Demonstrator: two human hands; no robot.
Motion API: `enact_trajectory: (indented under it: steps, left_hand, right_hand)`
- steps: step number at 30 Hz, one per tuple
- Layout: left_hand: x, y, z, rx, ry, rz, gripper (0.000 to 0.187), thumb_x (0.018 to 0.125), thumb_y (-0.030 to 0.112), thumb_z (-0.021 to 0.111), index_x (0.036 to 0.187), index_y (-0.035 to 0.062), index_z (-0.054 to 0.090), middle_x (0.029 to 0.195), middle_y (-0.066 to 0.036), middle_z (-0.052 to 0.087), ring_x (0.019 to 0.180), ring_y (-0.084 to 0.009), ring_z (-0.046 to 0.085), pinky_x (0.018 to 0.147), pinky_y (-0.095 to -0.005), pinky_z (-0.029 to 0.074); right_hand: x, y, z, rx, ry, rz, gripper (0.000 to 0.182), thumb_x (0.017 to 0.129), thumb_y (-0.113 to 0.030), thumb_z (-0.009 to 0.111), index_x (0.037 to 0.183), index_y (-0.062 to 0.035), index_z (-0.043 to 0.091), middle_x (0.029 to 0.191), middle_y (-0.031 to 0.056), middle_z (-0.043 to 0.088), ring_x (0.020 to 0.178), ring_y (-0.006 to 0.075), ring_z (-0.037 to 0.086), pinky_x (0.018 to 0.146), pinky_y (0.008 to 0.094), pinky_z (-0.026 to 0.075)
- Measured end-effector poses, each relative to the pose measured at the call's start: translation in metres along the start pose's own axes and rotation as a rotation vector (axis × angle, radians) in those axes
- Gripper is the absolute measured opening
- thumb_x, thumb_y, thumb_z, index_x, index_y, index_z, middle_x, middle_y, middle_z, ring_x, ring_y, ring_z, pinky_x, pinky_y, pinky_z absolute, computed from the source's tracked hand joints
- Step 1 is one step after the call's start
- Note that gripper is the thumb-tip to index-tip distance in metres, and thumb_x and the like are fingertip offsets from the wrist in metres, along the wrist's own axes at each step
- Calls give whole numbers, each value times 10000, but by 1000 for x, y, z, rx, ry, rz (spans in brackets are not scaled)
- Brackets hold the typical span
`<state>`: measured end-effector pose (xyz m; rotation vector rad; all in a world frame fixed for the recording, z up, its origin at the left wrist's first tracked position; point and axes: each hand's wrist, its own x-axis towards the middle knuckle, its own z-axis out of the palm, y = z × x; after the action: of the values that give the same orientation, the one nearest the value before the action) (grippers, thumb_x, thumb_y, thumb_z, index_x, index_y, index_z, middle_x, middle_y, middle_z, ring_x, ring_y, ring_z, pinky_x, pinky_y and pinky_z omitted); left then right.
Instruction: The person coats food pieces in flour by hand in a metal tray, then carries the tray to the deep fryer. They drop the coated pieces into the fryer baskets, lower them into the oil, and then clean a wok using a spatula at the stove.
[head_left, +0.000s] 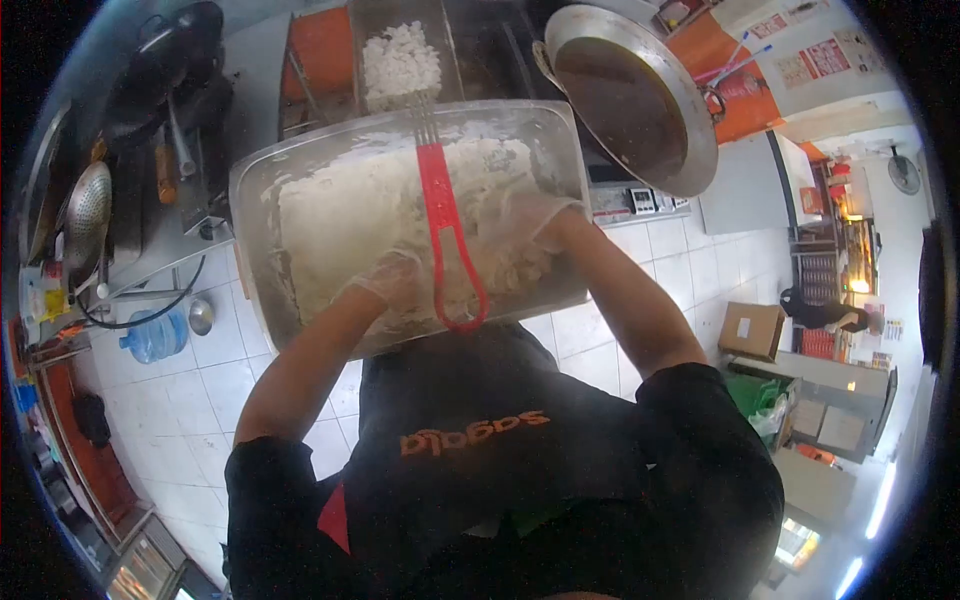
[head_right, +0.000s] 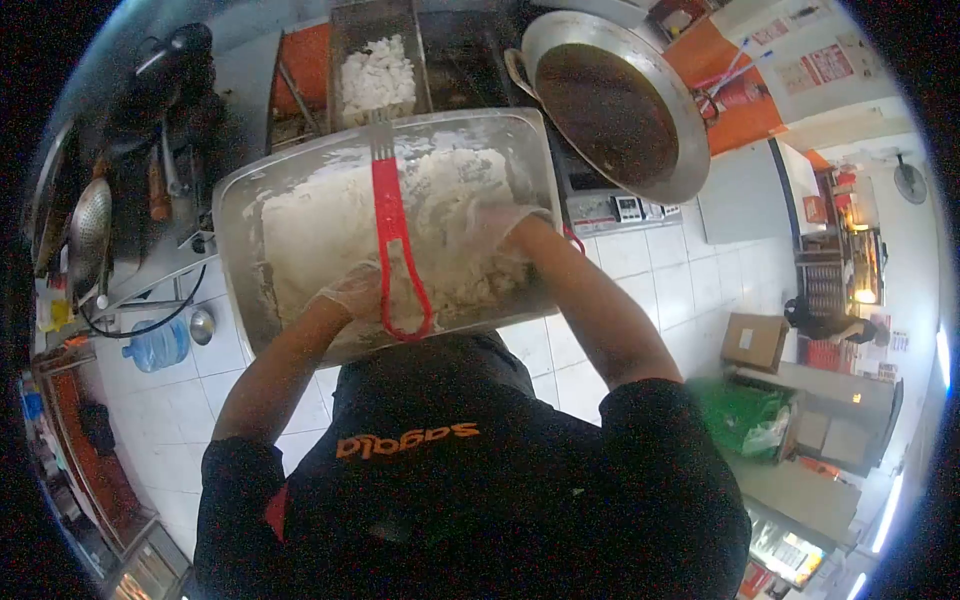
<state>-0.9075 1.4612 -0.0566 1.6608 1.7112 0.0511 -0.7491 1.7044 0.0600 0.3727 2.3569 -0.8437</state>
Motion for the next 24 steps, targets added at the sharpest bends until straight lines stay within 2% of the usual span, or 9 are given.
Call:
enact_trajectory:
  steps: [1, 4, 7, 11, 16, 19, 20, 22, 24]
  left_hand:
    - [4, 3, 15, 74, 106, 142, 354, 938, 293, 583, 1188, 50, 647, 1144, -181, 668, 1036, -357, 651, 911, -441, 530]
    - [11, 16, 32, -59, 262, 370, 308, 936, 273, 609, 1146, 55, 662, 1013, -124, 712, 943, -330, 686, 862, -431, 562]
    - [18, 34, 28, -215, 249, 443, 290, 942, 262, 608, 1140, 56, 654, 1004, -116, 703, 933, -309, 680, 850, -423, 563]
    - [37, 56, 17, -397, 126, 441, 266, 949, 249, 608, 1133, 58, 644, 992, -105, 692, 919, -281, 671, 834, -412, 563]
    - [50, 51, 2, -960, 50, 199, 237, 959, 231, 608, 1123, 61, 631, 978, -92, 677, 901, -246, 660, 813, -399, 564]
    - [37, 29, -16, -1433, 110, -98, 220, 965, 221, 608, 1117, 63, 623, 969, -84, 668, 891, -225, 653, 801, -391, 564]
    - [29, 23, -24, -1563, 153, -204, 214, 966, 217, 607, 1115, 63, 621, 966, -81, 665, 887, -218, 651, 797, -388, 565]
    - [7, 32, -49, -1465, 250, -272, 203, 970, 210, 607, 1111, 64, 616, 960, -76, 659, 880, -204, 646, 789, -383, 565]
    - [-5, 40, -62, -1282, 322, -239, 249, 957, 219, 630, 1154, 72, 590, 958, -60, 641, 867, -177, 632, 754, -361, 561]
  right_hand:
    - [-4, 16, 8, 8, 245, -3, 388, 956, -397, 557, 1036, -56, 725, 969, 253, 700, 941, 359, 685, 879, 431, 523]
    - [19, 32, 47, 112, 335, 568, 446, 964, -437, 513, 1137, -63, 684, 1199, 252, 652, 1002, 385, 676, 943, 504, 504]
    - [-8, 18, 84, 71, 230, 378, 492, 965, -466, 531, 1166, -41, 675, 1209, 271, 650, 1175, 389, 616, 939, 471, 476]
    - [-22, -36, 67, 422, 60, 281, 498, 978, -444, 506, 1260, -51, 625, 1185, 252, 655, 1123, 388, 627, 924, 457, 479]
    - [5, -14, 58, 1032, -8, 475, 421, 991, -378, 519, 1252, -67, 633, 995, 121, 685, 868, 250, 635, 783, 377, 498]
    - [-30, 1, 43, 390, 478, 121, 333, 1000, -312, 530, 1179, -64, 662, 949, 46, 658, 805, 173, 577, 721, 317, 477]
    - [-32, -1, 42, 592, 540, 168, 295, 994, -290, 538, 1122, -56, 664, 884, 45, 647, 762, 159, 577, 675, 311, 457]
    - [-32, -2, 37, 994, 661, 257, 237, 981, -244, 552, 1009, -40, 669, 753, 45, 625, 676, 131, 576, 582, 298, 419]
    - [-30, 19, 40, 431, 632, 173, 269, 906, -204, 634, 1122, -43, 635, 928, 115, 637, 792, 217, 611, 677, 332, 440]
